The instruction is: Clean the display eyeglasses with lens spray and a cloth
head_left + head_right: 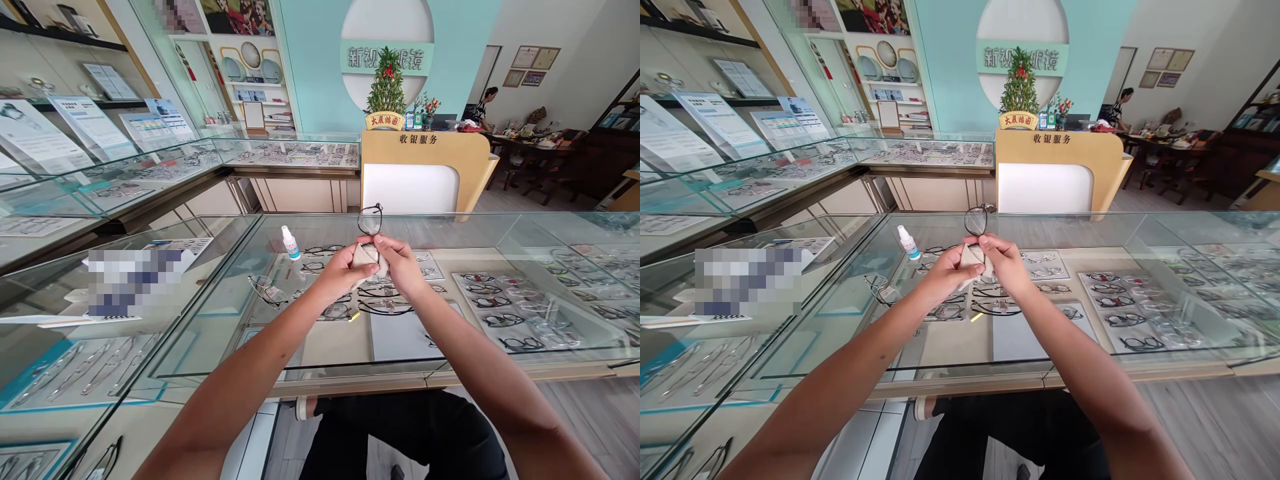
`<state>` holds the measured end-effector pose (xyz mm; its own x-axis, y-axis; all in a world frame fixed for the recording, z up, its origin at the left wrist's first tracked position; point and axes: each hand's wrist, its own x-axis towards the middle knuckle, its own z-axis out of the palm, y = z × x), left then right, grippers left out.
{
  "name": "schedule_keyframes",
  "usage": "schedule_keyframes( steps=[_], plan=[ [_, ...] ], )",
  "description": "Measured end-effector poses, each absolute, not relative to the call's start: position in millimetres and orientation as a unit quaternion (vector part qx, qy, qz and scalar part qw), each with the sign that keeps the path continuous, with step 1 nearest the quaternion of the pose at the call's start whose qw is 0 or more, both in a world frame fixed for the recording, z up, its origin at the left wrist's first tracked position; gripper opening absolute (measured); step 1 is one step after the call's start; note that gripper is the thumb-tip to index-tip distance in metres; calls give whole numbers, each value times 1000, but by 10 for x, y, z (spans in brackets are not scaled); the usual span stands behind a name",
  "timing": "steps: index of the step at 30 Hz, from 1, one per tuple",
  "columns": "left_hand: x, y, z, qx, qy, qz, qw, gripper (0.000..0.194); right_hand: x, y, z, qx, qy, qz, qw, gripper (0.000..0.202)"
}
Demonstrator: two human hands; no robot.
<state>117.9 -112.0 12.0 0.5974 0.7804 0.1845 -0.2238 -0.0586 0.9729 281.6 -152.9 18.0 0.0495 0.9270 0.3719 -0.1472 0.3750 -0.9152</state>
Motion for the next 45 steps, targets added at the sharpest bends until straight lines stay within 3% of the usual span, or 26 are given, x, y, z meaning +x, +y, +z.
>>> schedule_keyframes(
  steps=[15, 20, 26, 33, 45],
  plan=[
    [1229, -1175, 102, 621, 254, 495, 552, 66, 2722, -1550, 122, -311, -545, 476, 617, 44],
    [1184, -1106, 68, 662, 240, 448, 552, 74, 2758, -1551, 152, -325, -512, 480, 634, 41],
    [1139, -1062, 58, 645, 223, 393, 616, 60, 2802, -1555, 225, -340, -470, 504, 640, 47],
    [1196, -1123, 100, 646, 236, 403, 604, 65, 2768, -1535, 216, -326, -438, 534, 645, 48],
    [1241, -1163, 49, 624, 272, 519, 517, 69, 2718, -1531, 125, -307, -517, 497, 625, 37]
  ],
)
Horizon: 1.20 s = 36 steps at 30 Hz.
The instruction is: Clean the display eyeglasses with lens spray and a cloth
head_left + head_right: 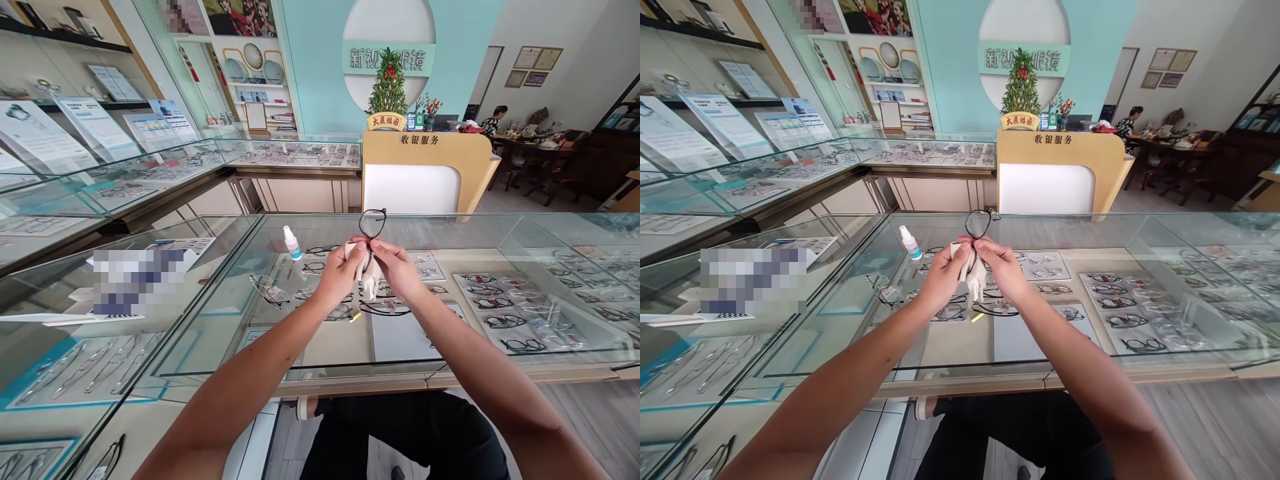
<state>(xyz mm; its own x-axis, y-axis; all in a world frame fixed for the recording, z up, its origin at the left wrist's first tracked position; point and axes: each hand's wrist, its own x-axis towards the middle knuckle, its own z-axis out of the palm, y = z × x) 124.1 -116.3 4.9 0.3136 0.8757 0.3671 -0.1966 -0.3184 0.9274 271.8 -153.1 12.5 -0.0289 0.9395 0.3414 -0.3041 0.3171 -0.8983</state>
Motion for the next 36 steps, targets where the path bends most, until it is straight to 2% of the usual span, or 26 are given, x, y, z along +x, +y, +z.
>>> schedule_keyframes(
  steps=[6, 13, 20, 26, 28, 30, 31, 34, 36],
  plan=[
    [1225, -1112, 51, 603, 252, 470, 593, 75, 2788, -1553, 198, -328, -486, 496, 641, 39],
    [1215, -950, 9, 528, 288, 532, 596, 68, 3027, -1484, 275, -314, -489, 388, 715, 29],
    [1095, -910, 138, 546, 282, 566, 549, 43, 3114, -1482, 384, -325, -491, 378, 714, 35],
    [1053, -1021, 178, 654, 292, 597, 362, 52, 3104, -1512, 382, -332, -540, 380, 674, 33],
    [1042, -1054, 180, 671, 302, 609, 295, 45, 3098, -1542, 394, -358, -576, 359, 641, 36],
    [1025, -1049, 167, 693, 291, 624, 213, 29, 3083, -1575, 416, -382, -608, 341, 606, 40],
    [1014, -1030, 156, 706, 278, 630, 166, 29, 3073, -1589, 428, -389, -618, 339, 593, 41],
    [978, -943, 113, 738, 239, 629, 41, 61, 3047, -1617, 450, -390, -639, 346, 565, 40],
    [956, -891, 88, 753, 223, 619, -8, 72, 3039, -1628, 456, -393, -654, 350, 544, 40]
  ],
)
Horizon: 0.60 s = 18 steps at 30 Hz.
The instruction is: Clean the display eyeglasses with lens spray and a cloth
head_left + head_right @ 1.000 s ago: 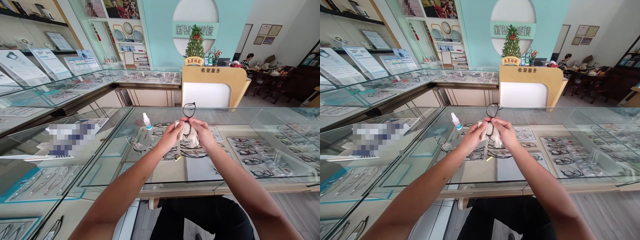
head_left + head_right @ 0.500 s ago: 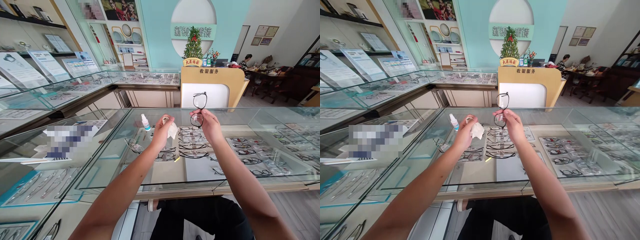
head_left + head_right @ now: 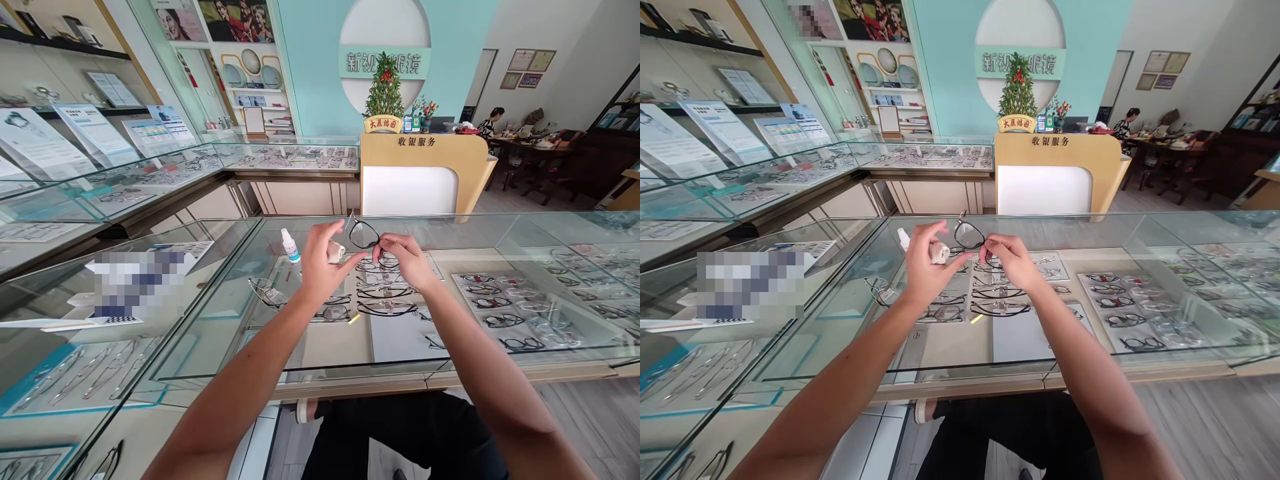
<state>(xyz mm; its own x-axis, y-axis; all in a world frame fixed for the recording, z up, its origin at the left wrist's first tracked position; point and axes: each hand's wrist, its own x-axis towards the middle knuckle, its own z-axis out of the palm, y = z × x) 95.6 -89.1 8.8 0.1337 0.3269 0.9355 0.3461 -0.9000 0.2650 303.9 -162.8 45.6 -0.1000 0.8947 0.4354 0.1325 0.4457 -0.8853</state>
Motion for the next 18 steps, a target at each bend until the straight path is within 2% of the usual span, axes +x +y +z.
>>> schedule_keyframes(
  steps=[9, 18],
  plan=[
    [916, -859, 104, -785, -198, -583, 65, 74, 3079, -1656, 477, -400, -679, 357, 502, 39],
    [908, -852, 82, -798, -214, -562, 45, 75, 3110, -1670, 467, -414, -682, 354, 487, 40]
  ],
)
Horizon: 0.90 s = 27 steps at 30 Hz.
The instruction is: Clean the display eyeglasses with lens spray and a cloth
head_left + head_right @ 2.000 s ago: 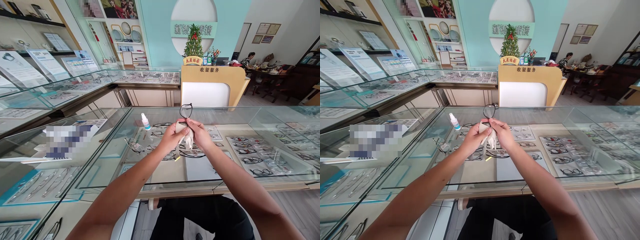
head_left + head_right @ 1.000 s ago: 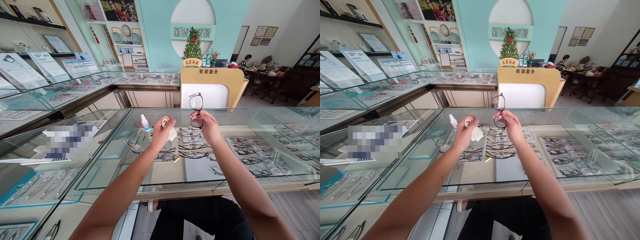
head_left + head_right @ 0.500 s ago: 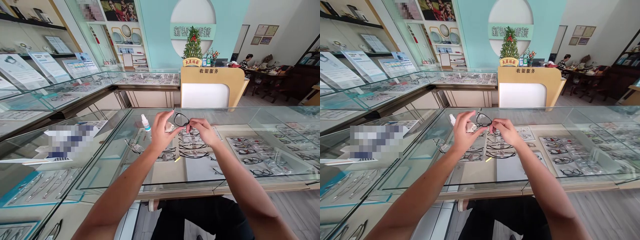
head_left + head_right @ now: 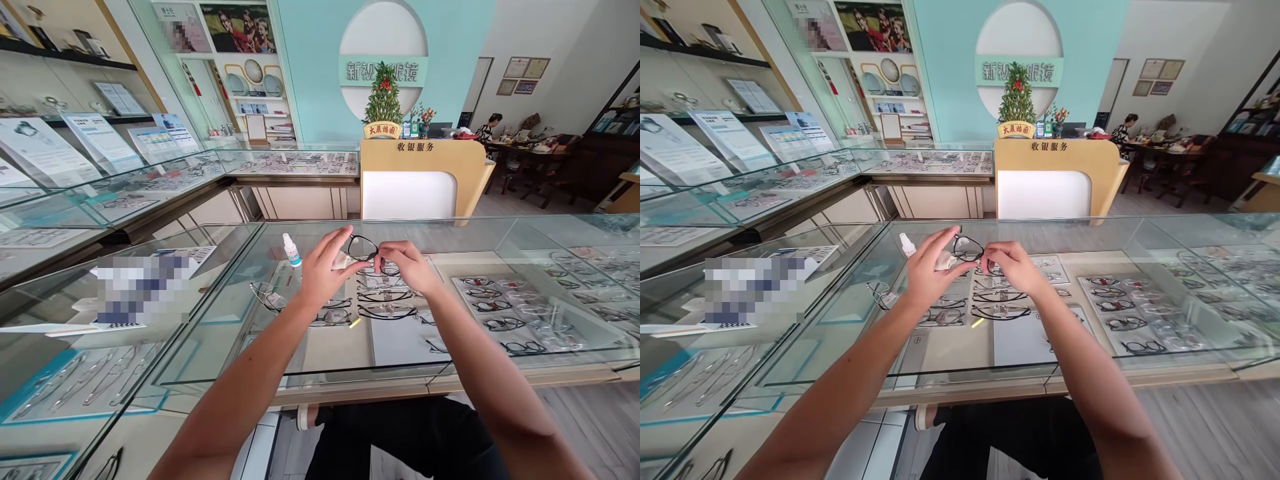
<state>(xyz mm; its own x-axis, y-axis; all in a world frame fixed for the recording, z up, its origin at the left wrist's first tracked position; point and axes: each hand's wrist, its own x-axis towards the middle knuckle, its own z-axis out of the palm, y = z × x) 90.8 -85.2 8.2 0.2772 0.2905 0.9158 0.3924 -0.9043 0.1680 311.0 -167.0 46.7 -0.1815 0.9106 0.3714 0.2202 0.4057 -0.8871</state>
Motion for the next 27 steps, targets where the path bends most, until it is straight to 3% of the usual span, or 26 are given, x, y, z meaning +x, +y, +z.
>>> schedule_keyframes(
  steps=[4, 9, 15, 19, 23, 27],
  plan=[
    [908, -855, 88, -789, -211, -573, 61, 69, 3098, -1648, 454, -413, -693, 329, 491, 39],
    [878, -815, 100, -746, -214, -623, 97, 67, 3148, -1610, 382, -402, -661, 149, 616, 22],
    [861, -807, 335, -677, -203, -699, 105, 68, 3144, -1657, 409, -397, -633, -176, 641, 45],
    [865, -845, 832, -647, -218, -720, 124, 72, 2979, -1737, 788, -386, -637, -217, 631, 71],
    [894, -987, 1358, -600, -191, -761, 157, 78, 2782, -1828, 1302, -373, -629, -264, 629, 75],
    [901, -1188, 1565, -559, -189, -790, 164, 74, 2653, -1901, 1565, -356, -609, -308, 639, 70]
  ],
)
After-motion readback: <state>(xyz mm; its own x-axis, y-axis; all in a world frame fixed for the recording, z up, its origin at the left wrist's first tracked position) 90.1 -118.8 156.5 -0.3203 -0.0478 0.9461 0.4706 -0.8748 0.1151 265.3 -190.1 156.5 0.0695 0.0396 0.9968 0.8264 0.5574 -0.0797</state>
